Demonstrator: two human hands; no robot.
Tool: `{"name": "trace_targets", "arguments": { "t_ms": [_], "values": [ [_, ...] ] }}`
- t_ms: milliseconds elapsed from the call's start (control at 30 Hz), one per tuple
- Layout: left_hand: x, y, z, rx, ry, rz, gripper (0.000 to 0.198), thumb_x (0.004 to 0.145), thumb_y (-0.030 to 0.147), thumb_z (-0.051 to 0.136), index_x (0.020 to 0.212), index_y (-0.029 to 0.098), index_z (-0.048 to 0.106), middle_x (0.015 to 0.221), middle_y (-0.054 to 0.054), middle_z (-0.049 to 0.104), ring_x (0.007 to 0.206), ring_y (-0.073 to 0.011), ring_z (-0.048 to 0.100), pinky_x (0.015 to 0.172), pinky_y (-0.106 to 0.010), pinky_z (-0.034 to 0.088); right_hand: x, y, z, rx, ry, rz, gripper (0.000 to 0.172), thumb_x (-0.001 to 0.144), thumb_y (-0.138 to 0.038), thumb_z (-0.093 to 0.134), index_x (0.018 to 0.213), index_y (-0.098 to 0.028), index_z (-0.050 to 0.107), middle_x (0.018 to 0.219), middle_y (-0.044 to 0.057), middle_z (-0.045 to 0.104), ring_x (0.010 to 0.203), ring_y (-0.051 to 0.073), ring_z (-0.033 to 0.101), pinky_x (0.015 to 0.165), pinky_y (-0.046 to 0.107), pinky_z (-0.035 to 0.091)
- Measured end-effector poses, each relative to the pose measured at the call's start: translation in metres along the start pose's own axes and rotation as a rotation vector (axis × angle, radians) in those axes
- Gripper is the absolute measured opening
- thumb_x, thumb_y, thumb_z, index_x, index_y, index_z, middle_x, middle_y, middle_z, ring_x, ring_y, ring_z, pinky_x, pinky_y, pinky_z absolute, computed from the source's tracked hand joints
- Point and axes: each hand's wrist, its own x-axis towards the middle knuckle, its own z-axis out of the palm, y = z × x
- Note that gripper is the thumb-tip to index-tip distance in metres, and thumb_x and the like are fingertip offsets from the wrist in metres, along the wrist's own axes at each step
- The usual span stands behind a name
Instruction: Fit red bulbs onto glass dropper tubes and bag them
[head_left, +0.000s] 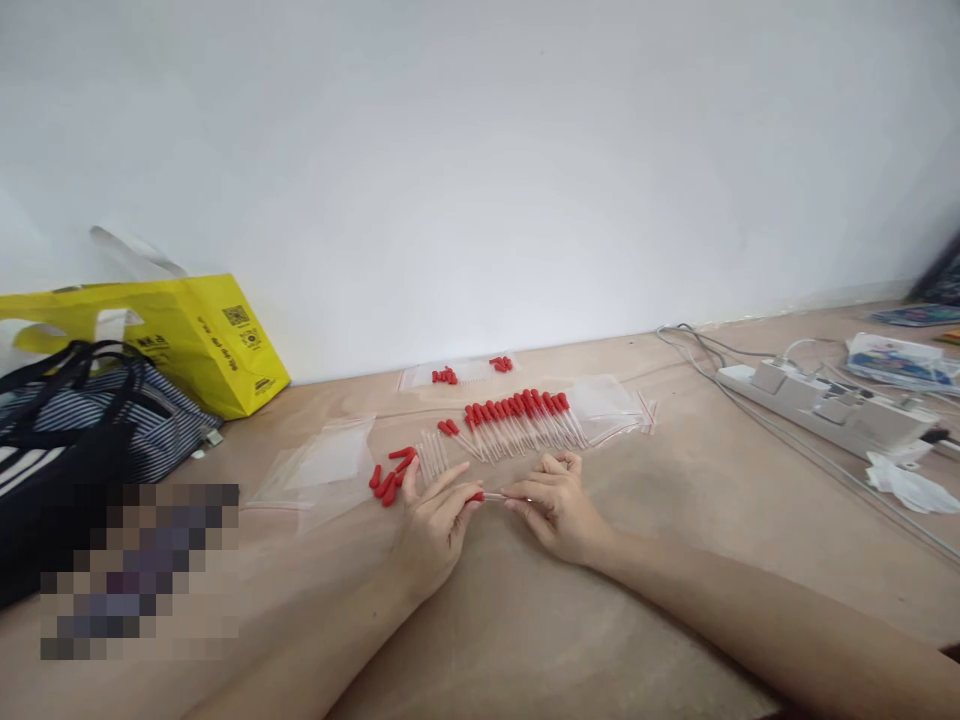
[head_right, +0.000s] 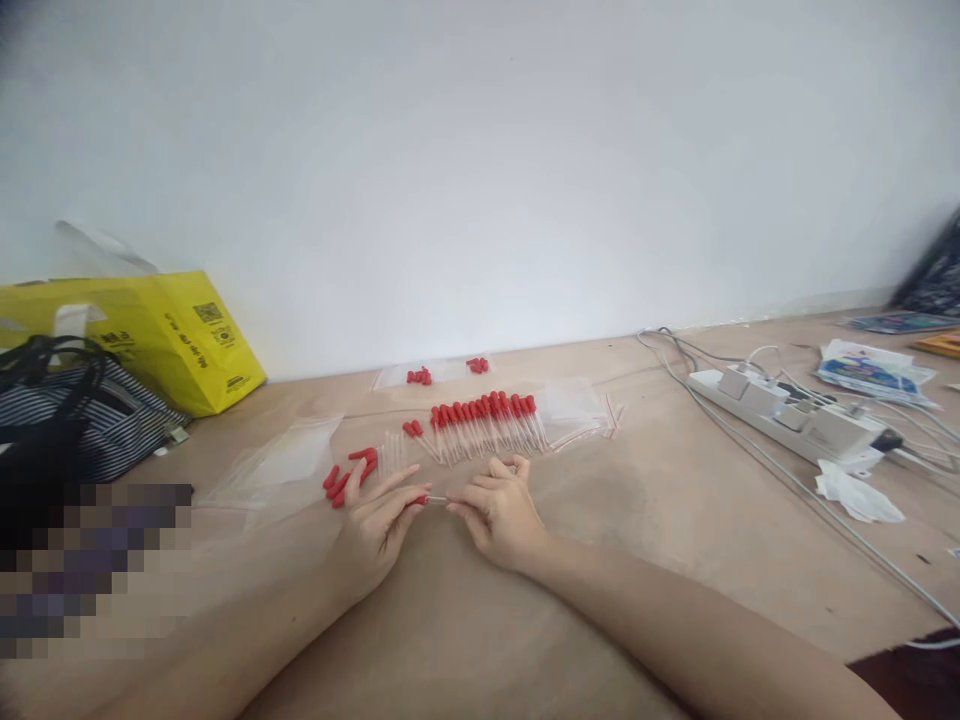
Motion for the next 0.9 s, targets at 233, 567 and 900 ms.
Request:
{"name": "trace_targets", "arguments": {
  "t_ms": [233, 567, 900],
  "values": [
    [-0.001, 0.0, -0.002, -0.037, -0.093, 0.024, 0.013, 0.083, 0.015, 0.043, 0.081, 0.021, 0.055, 0.077, 0.004, 0.069, 0.094, -0.0194, 0.06, 0.102, -0.051, -0.005, 0.0, 0.004, 0.0, -0.018, 0.02, -0.124, 0.017, 0.081, -0.024, 0.05, 0.09, -0.025, 0.064, 0.057, -0.002, 0.058, 0.066, 0.013, 0.04, 0.072, 0.034, 0.019],
    [0.0, 0.004, -0.004, -0.096, -0.085, 0.02, 0.016, 0.083, 0.016, 0.043, 0.077, 0.021, 0.057, 0.071, 0.004, 0.069, 0.092, -0.0192, 0.061, 0.102, -0.052, -0.004, 0.002, 0.007, -0.006, -0.17, 0.049, -0.314, 0.023, 0.078, -0.015, 0.047, 0.091, -0.026, 0.063, 0.06, -0.002, 0.057, 0.068, 0.014, 0.039, 0.073, 0.036, 0.017],
    [0.0, 0.005, -0.002, -0.084, -0.066, 0.055, 0.014, 0.082, 0.014, 0.044, 0.077, 0.02, 0.055, 0.071, 0.004, 0.068, 0.091, -0.0188, 0.061, 0.102, -0.05, -0.002, 0.001, -0.004, 0.0, -0.067, -0.067, -0.105, 0.019, 0.082, -0.026, 0.045, 0.087, -0.025, 0.064, 0.059, -0.001, 0.058, 0.069, 0.014, 0.041, 0.074, 0.035, 0.019]
  ]
}}
